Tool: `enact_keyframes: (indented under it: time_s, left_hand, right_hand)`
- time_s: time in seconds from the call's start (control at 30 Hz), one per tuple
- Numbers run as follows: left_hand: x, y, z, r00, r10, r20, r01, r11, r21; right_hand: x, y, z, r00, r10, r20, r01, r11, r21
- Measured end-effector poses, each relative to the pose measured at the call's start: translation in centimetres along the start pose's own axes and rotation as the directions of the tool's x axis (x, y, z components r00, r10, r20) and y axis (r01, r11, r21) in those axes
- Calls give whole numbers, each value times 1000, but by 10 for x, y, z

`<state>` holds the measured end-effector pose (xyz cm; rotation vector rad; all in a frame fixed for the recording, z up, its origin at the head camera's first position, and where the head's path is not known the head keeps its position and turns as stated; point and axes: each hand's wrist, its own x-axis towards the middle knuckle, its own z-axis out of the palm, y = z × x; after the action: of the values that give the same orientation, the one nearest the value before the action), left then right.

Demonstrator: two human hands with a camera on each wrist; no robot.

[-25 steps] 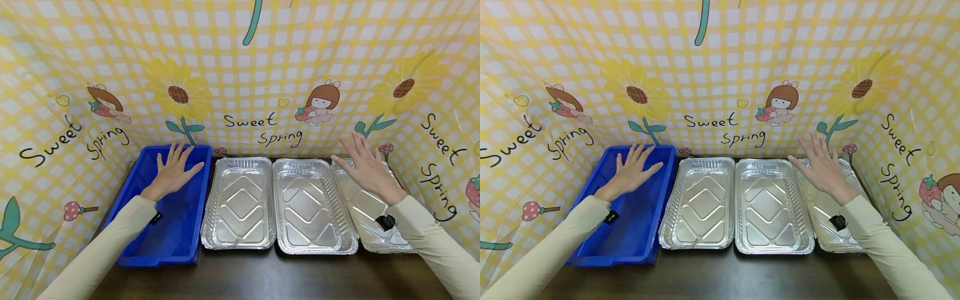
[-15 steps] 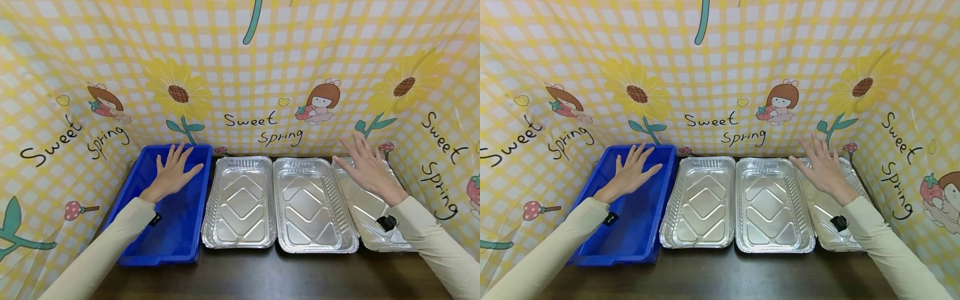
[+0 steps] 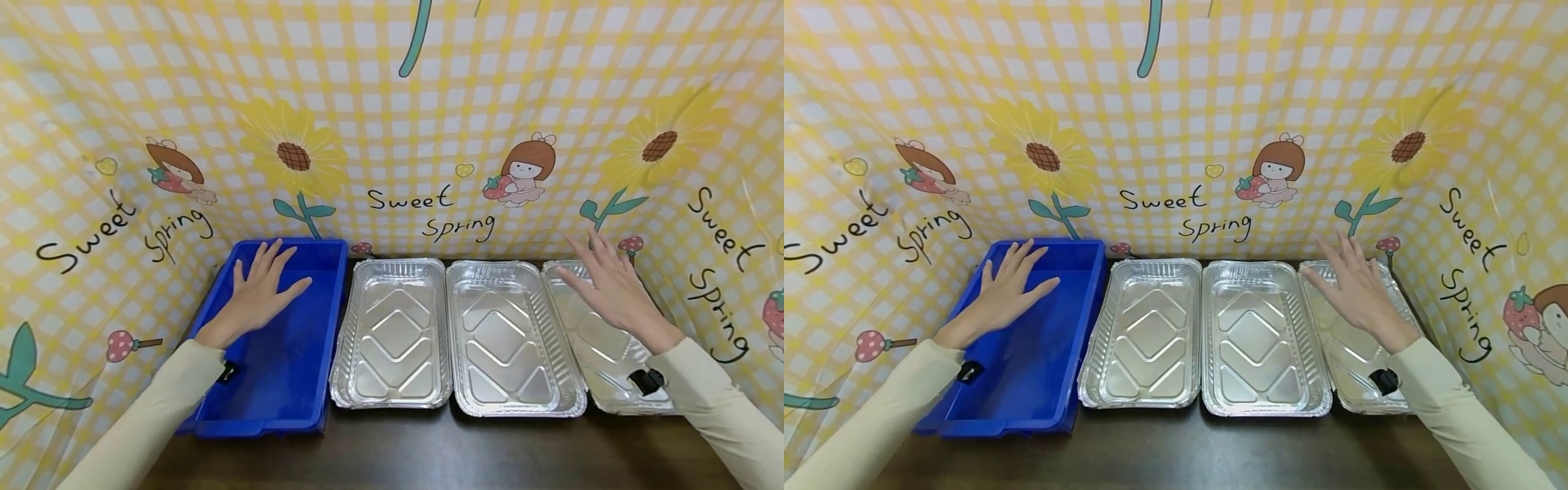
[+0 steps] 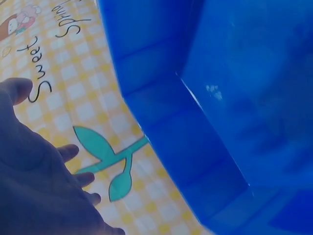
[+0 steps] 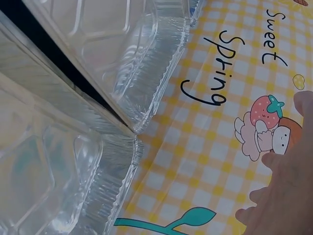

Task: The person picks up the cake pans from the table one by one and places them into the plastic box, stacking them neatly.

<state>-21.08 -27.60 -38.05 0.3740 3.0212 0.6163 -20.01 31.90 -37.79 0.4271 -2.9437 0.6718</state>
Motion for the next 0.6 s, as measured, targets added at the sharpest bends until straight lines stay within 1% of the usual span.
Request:
enact_keyframes:
  time_s: [0.1,0.23,0.3,0.43,0.6]
  left_hand:
    - [-10,-5,-3,1000,4,-8,-4,1000,-11]
    - [-26,-9,-6,1000,3,-26,-4,999,-35]
    - [-34,-12,-7,999,4,-36,-6,999,-43]
    - [-54,-19,-8,998,6,-60,-9,999,-50]
    - [-80,-30,-9,995,3,-102,-8,999,-50]
  right_hand:
    - [-6,2,0,1000,-4,-6,4,1000,18]
    - [-12,6,0,1000,1,-25,-1,1000,27]
    - [-15,9,-1,1000,14,-25,-14,1000,25]
    - [-24,13,-3,998,68,-8,-68,997,26]
    - [-34,16,-4,995,102,2,-102,993,60]
